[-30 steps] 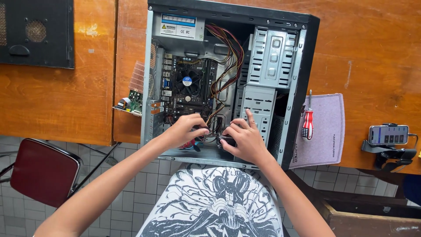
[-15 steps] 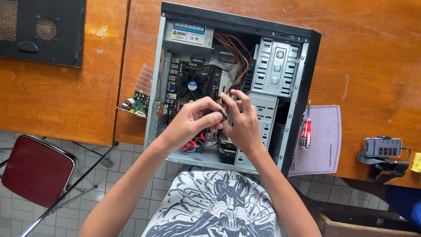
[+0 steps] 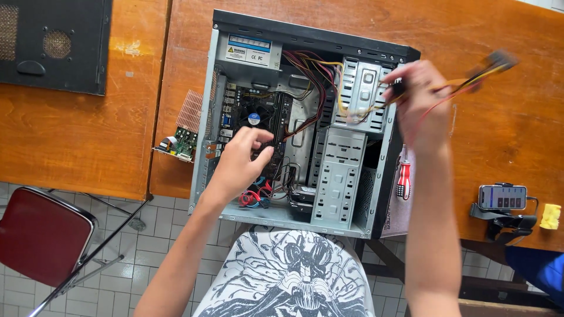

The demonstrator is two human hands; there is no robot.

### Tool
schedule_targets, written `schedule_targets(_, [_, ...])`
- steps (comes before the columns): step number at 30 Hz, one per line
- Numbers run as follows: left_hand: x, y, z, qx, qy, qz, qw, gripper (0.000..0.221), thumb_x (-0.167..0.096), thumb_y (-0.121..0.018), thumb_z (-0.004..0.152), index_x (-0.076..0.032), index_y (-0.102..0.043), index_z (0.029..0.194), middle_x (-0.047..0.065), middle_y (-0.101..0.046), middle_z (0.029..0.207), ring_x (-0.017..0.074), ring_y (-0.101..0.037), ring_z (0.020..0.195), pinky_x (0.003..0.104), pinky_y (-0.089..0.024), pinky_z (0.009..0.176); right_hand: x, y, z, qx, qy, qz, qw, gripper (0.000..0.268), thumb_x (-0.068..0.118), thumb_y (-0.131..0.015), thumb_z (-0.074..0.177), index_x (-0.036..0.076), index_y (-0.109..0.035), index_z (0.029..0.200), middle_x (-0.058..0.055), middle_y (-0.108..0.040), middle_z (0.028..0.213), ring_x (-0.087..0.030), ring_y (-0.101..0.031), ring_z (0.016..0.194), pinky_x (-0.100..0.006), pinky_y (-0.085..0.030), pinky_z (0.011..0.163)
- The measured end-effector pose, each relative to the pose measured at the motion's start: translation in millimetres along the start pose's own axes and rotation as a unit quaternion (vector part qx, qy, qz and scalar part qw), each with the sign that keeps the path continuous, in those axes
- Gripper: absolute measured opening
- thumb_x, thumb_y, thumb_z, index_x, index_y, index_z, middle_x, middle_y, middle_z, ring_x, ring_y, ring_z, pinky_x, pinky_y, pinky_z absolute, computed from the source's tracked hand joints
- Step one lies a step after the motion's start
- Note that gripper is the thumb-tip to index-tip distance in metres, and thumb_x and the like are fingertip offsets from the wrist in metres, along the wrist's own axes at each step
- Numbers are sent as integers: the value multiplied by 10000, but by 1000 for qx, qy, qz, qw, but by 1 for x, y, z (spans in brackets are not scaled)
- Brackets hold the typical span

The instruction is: Installing an expansion card and using a screwdriver to secure internal components within a desktop computer case.

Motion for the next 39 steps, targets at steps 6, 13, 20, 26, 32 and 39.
schedule_targets(6, [82, -57, -8, 207, 106, 255, 939, 489, -287, -628, 977, -78, -540, 1410, 165, -550, 1407, 322, -552, 1257, 483, -468, 1048, -36, 78, 75, -195, -235, 410, 859, 244, 59, -726, 846, 47, -617, 1064, -137, -650, 1110, -214, -701, 1032, -271, -674, 865])
schedule_targets(13, [166, -100, -12, 207, 16, 414, 887, 422, -224, -796, 802, -57, -627, 1151, 151, -605, 1150, 405, -484, 1159, 535, -549, 789, -162, 115, 116, -188, -303, 175, 918, 177, 111, -714, 843, 84, -566, 938, -129, -650, 1011, -297, -815, 1021, -328, -739, 875])
schedule_targets(20, [138, -69, 0, 247, 17, 298, 922, 201, -14, -573, 931, -83, -751, 992, 103, -707, 1041, 300, -649, 982, 441, -574, 792, -185, 111, 102, -112, -355, -115, 921, 63, 225, -638, 975, 203, -579, 976, 40, -610, 945, -11, -549, 622, -167, -406, 521])
schedule_targets(26, [105, -50, -10, 328, 63, 335, 881, 457, 91, -566, 822, -212, -754, 1109, 72, -604, 1294, 305, -482, 1208, 466, -462, 935, -181, 131, 81, -127, -353, -263, 889, 267, 419, -592, 952, 176, -681, 1021, 25, -626, 1073, -78, -739, 685, -180, -537, 542])
schedule_targets(32, [126, -61, -30, 391, 138, 368, 832, 326, -177, -658, 923, -271, -742, 1224, 69, -569, 1277, 351, -453, 1226, 523, -395, 1047, -116, 118, 48, -17, -195, -518, 833, 348, 331, -599, 1028, 63, -803, 1115, -261, -748, 1014, -497, -685, 912, -571, -531, 834])
schedule_targets(39, [120, -52, -31, 272, 61, 345, 896, 204, -110, -574, 964, -169, -758, 1032, 85, -735, 970, 333, -693, 956, 524, -529, 909, -15, -68, -33, 135, 0, -251, 958, 228, 54, -608, 966, -17, -732, 1143, -272, -706, 937, -454, -694, 833, -507, -565, 773])
Point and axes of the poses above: each hand's wrist, its own z-axis towards the middle knuckle, its own y-axis out of the back of the hand, x = y × z, the point moved 4 cm from there along z, towards the middle knuckle
